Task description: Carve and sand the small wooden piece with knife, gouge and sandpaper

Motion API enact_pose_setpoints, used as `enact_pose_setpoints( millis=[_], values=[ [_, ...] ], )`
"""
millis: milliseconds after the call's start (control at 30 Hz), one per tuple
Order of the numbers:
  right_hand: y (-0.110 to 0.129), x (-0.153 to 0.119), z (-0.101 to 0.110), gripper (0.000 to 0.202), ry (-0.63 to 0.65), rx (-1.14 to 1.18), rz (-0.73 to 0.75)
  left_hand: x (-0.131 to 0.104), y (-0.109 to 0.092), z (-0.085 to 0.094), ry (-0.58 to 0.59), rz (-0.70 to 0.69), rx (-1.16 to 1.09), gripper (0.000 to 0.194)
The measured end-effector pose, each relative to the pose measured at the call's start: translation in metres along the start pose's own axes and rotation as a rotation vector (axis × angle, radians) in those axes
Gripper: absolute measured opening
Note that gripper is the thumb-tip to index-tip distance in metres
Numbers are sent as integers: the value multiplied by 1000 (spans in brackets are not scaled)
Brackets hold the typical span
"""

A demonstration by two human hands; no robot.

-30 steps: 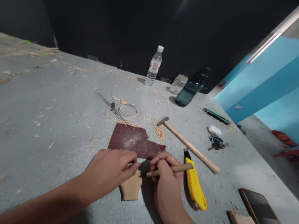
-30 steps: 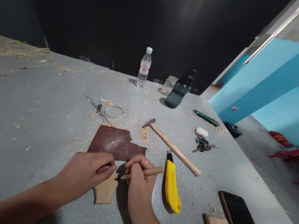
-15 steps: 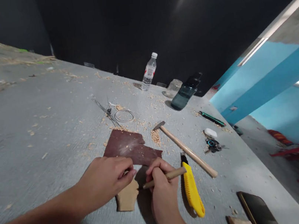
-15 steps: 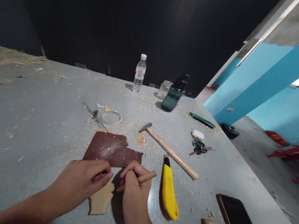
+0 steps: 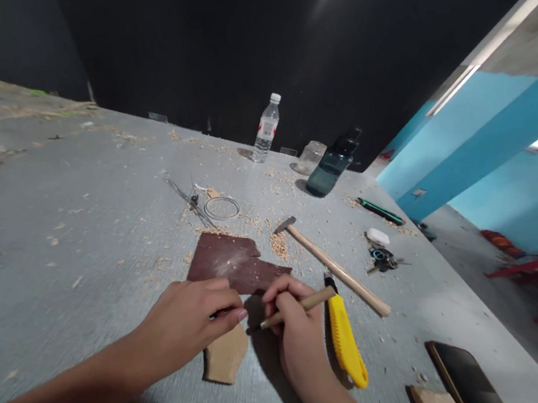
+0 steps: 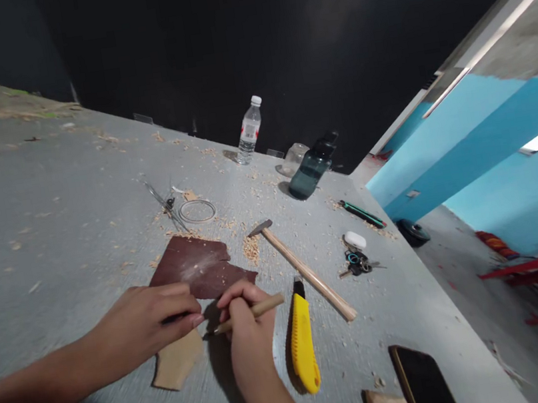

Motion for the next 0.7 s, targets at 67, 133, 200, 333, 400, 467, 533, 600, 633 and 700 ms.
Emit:
enact_pose_setpoints(
  millis=[67,133,200,333,400,467,533,600,633,700],
  values=[
    [2,3,-2,11,76,2,-32,0,-1,0,7,-20,-2,33],
    [3,3,-5,13,148,-26,-58,0,-2,1,4,-31,-7,33],
    [5,1,-8,15,187,-49,-66,1,-3,1,0,-28,-17,31],
    [6,-1,-11,16,193,-62,-61,2,-4,0,1,-15,-27,29],
    [6,-1,-12,16,184,-91,-49,3,-4,-1,7,-16,-21,31],
    [6,-1,-11,15,165,-111,-34,3,-3,-3,13,-15,-4,33],
    [6,-1,-12,14,173,-131,-17,3,-2,-3,9,-9,15,34],
    [5,-2,-12,14,200,-145,-16,3,-2,-3,1,-5,22,34],
    [5,-2,-12,14,201,-139,-19,3,-3,-2,-3,-6,22,33],
    [4,-1,-8,13,150,-92,-23,3,-4,0,-8,-13,25,31]
  ],
)
Point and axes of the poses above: each hand's wrist, its own x-axis towards the middle knuckle, its own z-axis out of the back of the hand, y = z × x, the point moved 5 cm from there along x, towards the middle knuckle, and after that the axes turned 8 degrees about -y, right-handed, at the moved point
